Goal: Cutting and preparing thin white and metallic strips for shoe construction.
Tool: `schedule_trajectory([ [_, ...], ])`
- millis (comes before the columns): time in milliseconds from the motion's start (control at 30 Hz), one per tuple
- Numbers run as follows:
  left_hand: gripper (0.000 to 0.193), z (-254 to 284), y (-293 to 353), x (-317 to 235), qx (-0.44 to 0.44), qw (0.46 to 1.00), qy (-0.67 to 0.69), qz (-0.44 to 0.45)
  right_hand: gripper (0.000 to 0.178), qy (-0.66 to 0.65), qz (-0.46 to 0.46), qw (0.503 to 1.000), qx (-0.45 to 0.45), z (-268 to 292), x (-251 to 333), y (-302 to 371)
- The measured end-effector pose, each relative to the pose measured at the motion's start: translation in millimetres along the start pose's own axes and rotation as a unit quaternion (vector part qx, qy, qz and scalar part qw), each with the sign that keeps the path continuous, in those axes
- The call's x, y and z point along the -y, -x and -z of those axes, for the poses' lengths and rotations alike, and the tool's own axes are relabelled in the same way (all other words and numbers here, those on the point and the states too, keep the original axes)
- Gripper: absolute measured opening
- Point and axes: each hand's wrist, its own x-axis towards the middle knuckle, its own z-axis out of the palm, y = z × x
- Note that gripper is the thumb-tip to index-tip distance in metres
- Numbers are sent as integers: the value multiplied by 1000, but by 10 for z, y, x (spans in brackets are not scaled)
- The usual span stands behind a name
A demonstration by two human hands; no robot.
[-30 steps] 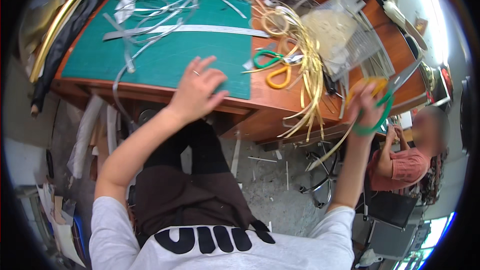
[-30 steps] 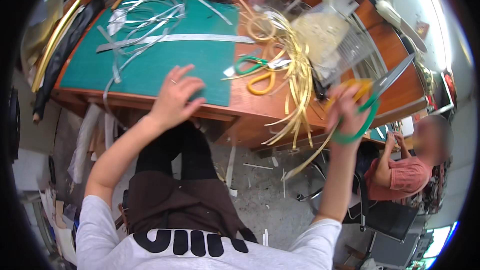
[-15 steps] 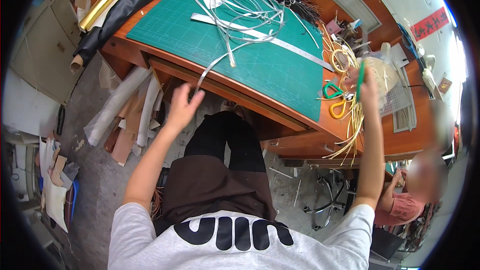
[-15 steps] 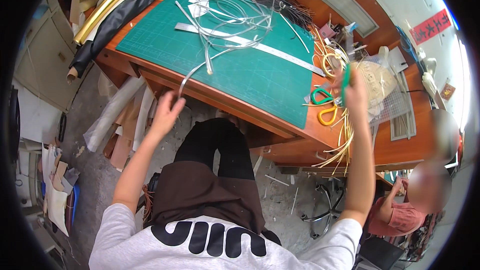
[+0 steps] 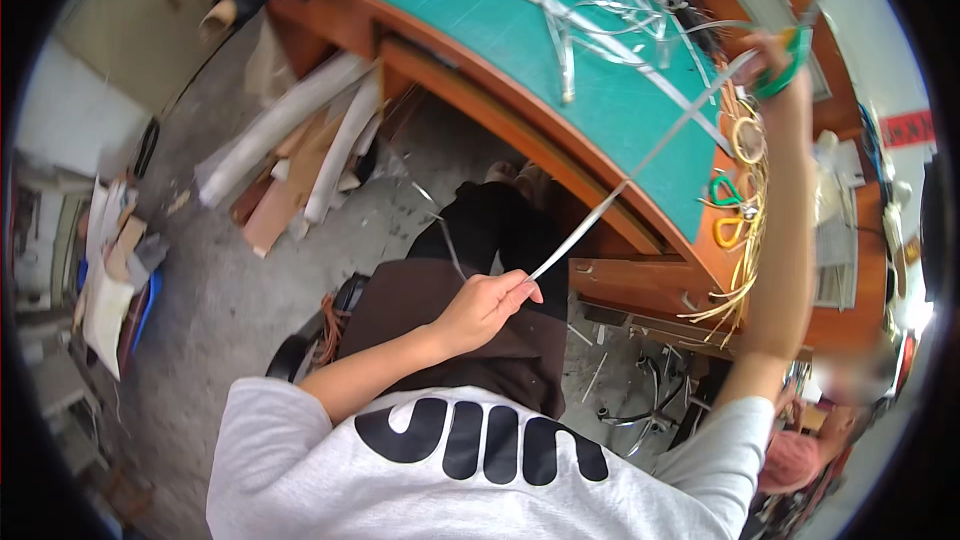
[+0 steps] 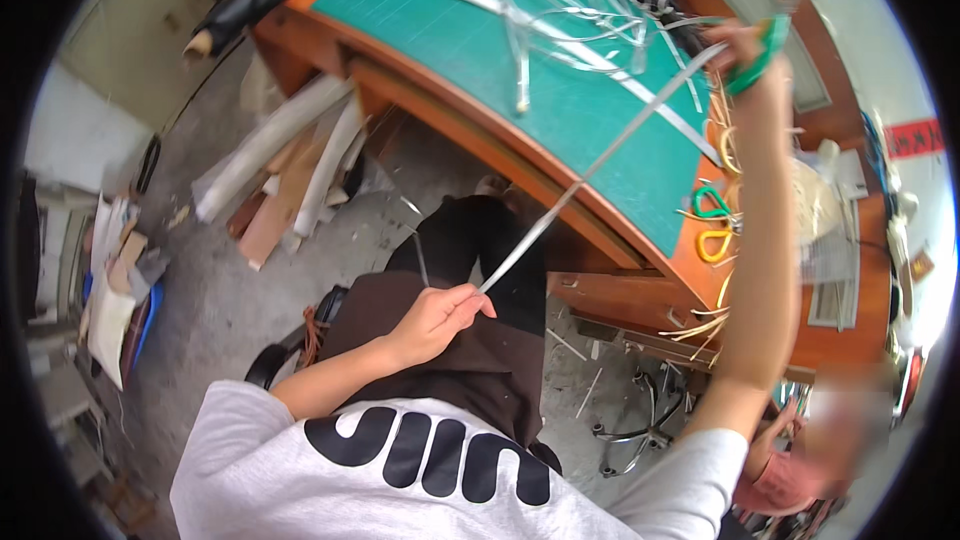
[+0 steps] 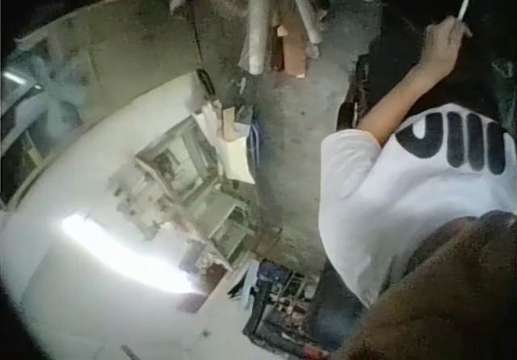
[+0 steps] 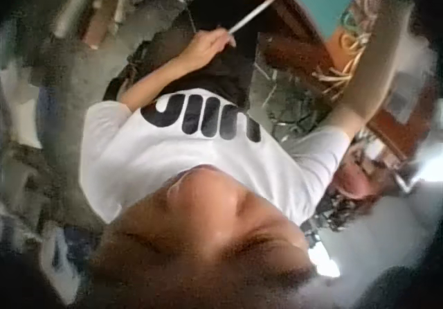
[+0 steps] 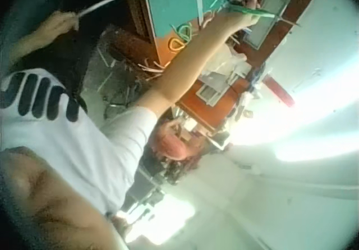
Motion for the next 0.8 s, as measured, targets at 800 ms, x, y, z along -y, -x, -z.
schedule_trajectory([
  [800,32,813,-1158,-1616,-14,871,478,-114,24,-270,-188,939,98,-427,-169,3451],
])
